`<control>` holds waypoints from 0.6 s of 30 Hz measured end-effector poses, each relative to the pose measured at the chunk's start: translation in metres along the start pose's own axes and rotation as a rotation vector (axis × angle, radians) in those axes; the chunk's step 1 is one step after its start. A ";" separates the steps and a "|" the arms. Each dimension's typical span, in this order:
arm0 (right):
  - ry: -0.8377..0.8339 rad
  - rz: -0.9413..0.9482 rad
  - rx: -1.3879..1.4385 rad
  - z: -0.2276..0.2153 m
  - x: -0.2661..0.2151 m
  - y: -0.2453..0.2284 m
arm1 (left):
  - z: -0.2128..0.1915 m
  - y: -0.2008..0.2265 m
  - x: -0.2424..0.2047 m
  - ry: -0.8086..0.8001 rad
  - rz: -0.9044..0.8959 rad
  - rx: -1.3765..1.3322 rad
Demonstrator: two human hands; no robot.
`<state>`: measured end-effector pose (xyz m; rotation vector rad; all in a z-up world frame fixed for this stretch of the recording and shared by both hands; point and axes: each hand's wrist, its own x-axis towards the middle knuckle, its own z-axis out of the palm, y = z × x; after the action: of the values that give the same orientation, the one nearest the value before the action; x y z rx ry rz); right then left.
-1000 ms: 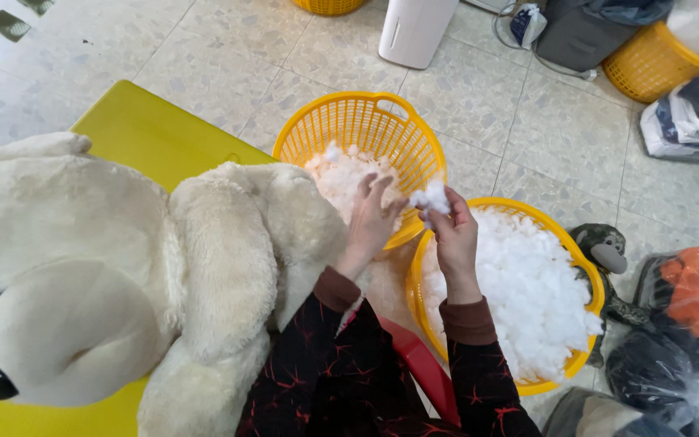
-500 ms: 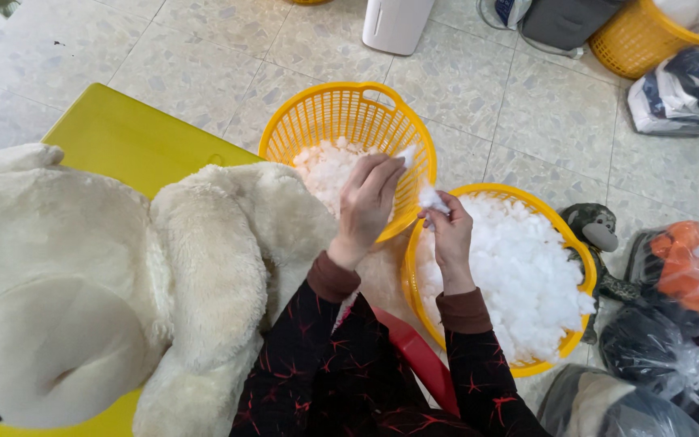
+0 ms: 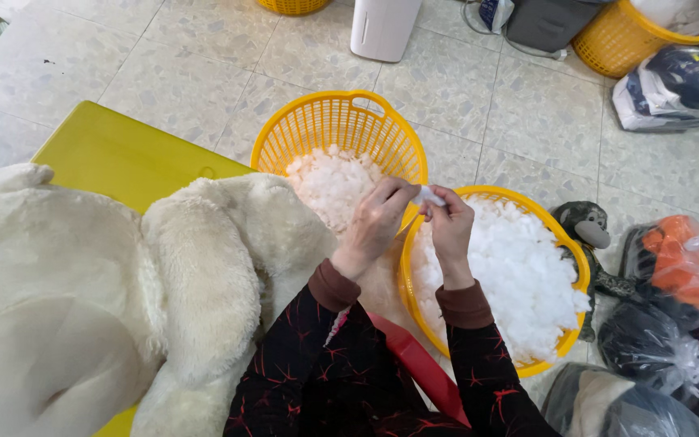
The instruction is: The person repeatedly takes handfuls of white synthetic stuffing from yellow baskets and inserts them into the torso of a large white teddy bear. The person pushes and distributes the stuffing inside the bear's body to fill it out.
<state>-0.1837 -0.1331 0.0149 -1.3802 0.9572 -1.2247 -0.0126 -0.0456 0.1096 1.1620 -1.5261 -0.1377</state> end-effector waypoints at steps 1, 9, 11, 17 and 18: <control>0.011 0.015 -0.023 0.000 0.002 0.006 | -0.006 0.002 0.002 0.025 0.024 0.004; -0.061 0.156 -0.092 0.008 0.000 0.015 | -0.028 0.003 0.010 0.256 0.012 0.087; -0.055 0.130 -0.027 0.016 -0.004 -0.003 | -0.029 0.001 0.011 0.269 0.013 0.081; -0.241 0.023 0.148 0.035 0.001 -0.067 | -0.028 0.004 0.014 0.172 0.002 0.018; -0.291 0.054 0.161 0.036 0.003 -0.070 | -0.028 0.005 0.014 0.155 -0.022 -0.003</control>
<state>-0.1524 -0.1173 0.0854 -1.3509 0.6740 -1.0039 0.0087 -0.0392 0.1320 1.1605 -1.3765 -0.0638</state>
